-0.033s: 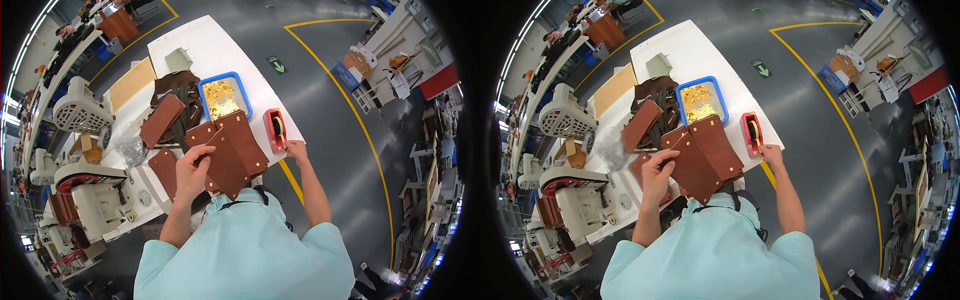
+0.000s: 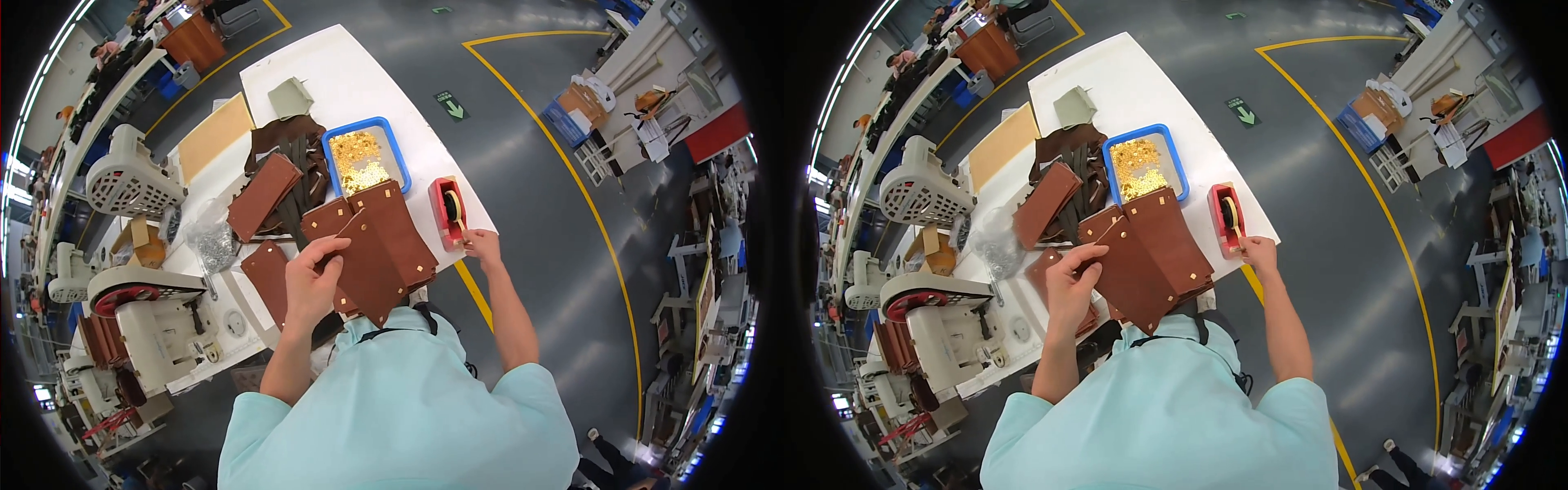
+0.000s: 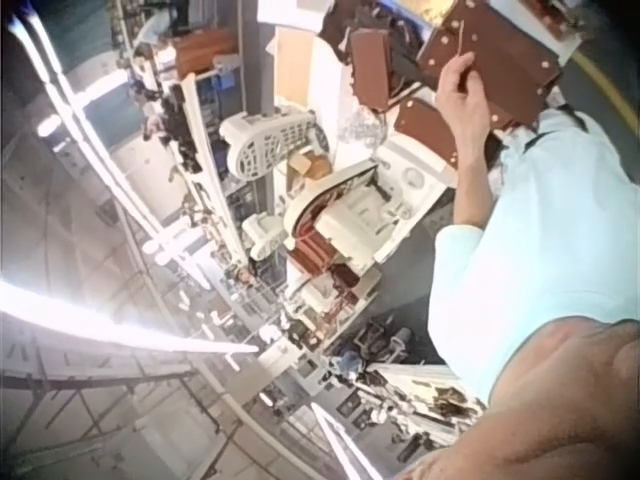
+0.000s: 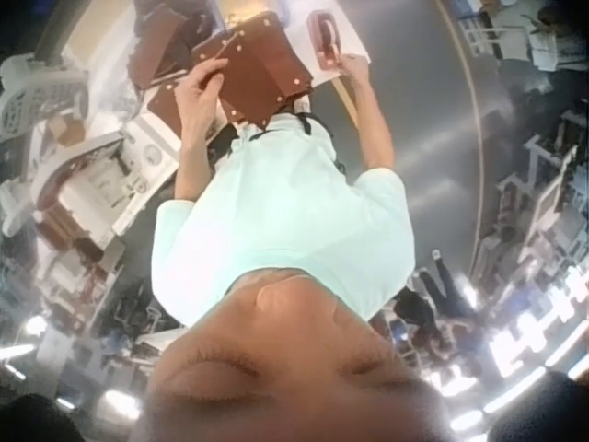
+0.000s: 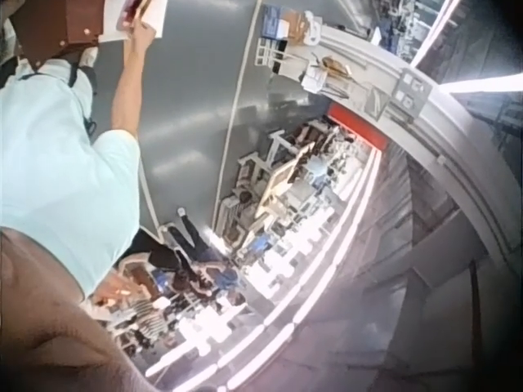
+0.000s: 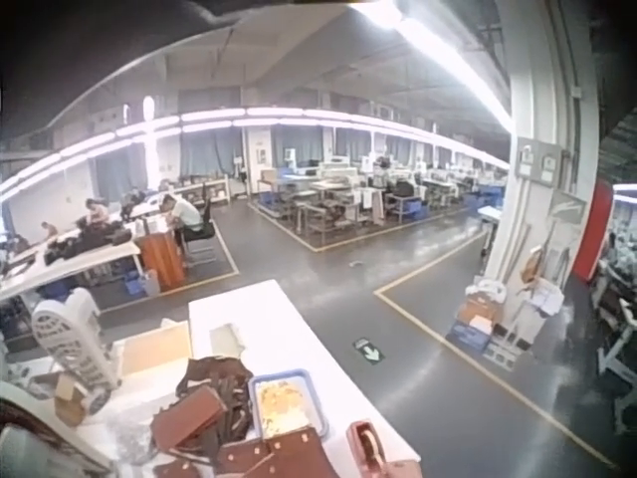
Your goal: Assembling metal hardware and gold-colored studs onto brown leather panels.
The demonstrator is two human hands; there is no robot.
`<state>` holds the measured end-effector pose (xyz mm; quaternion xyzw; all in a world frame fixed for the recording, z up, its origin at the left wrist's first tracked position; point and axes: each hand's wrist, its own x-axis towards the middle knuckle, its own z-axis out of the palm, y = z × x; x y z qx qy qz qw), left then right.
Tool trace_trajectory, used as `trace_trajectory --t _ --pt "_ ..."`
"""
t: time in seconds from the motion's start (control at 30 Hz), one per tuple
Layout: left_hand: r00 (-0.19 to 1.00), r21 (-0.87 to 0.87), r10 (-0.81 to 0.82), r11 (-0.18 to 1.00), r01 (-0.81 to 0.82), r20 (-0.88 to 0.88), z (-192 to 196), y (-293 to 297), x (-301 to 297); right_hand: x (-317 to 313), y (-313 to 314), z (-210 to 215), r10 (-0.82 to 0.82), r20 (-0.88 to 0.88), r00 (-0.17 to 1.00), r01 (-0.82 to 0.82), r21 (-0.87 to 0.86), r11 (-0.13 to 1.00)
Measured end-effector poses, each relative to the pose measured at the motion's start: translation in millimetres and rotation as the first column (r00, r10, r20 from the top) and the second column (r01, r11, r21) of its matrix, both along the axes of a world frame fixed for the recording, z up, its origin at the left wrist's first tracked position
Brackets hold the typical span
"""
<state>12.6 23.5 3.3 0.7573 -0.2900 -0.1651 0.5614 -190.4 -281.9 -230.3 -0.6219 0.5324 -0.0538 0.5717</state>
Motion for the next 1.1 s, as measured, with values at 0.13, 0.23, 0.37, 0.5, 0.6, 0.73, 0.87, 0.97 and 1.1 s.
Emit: trace_trajectory --t 0.13,0.23,0.37,0.5,0.6,0.73,0.87,0.97,1.1 --pt "0.997 -0.031 0.055 0.998 -0.056 -0.051 -1.1 -2.7 -0.8 1.3 25.7 3.7 -0.334 0.165 0.928 0.302 0.189 0.934" --pt "0.995 -0.027 0.062 0.998 -0.064 -0.077 2.0 -5.0 -2.1 0.7 40.0 2.1 -0.438 0.214 0.873 0.408 0.171 0.897" --pt "0.984 -0.041 0.053 0.997 -0.061 -0.168 3.8 -8.0 -4.6 -2.8 45.0 -14.3 -0.511 0.268 0.817 0.479 0.178 0.859" --pt "0.989 -0.043 0.040 0.998 -0.047 -0.141 3.9 -11.0 -4.1 -4.1 44.5 -27.8 -0.496 0.232 0.837 0.469 0.165 0.868" --pt "0.990 -0.063 0.044 0.997 -0.053 -0.131 1.4 -10.4 -3.1 -8.6 46.0 -35.3 -0.450 0.254 0.856 0.429 0.138 0.893" --pt "0.988 -0.052 0.040 0.997 -0.048 -0.149 4.4 -10.5 -2.5 -13.7 49.3 -32.3 -0.404 0.163 0.900 0.384 0.143 0.912" --pt "0.998 -0.026 -0.064 0.998 0.064 0.004 -2.5 -8.1 6.5 -27.4 54.3 -38.4 -0.516 0.276 0.811 0.425 0.327 0.844" --pt "0.996 0.045 -0.089 0.995 0.087 0.031 6.9 -13.8 2.2 -22.9 54.9 -23.7 -0.573 0.284 0.769 0.469 0.359 0.807" --pt "0.993 0.065 -0.082 0.994 0.088 -0.090 11.6 -18.8 -1.9 -19.3 52.2 -31.5 -0.479 0.261 0.838 0.411 0.275 0.869"
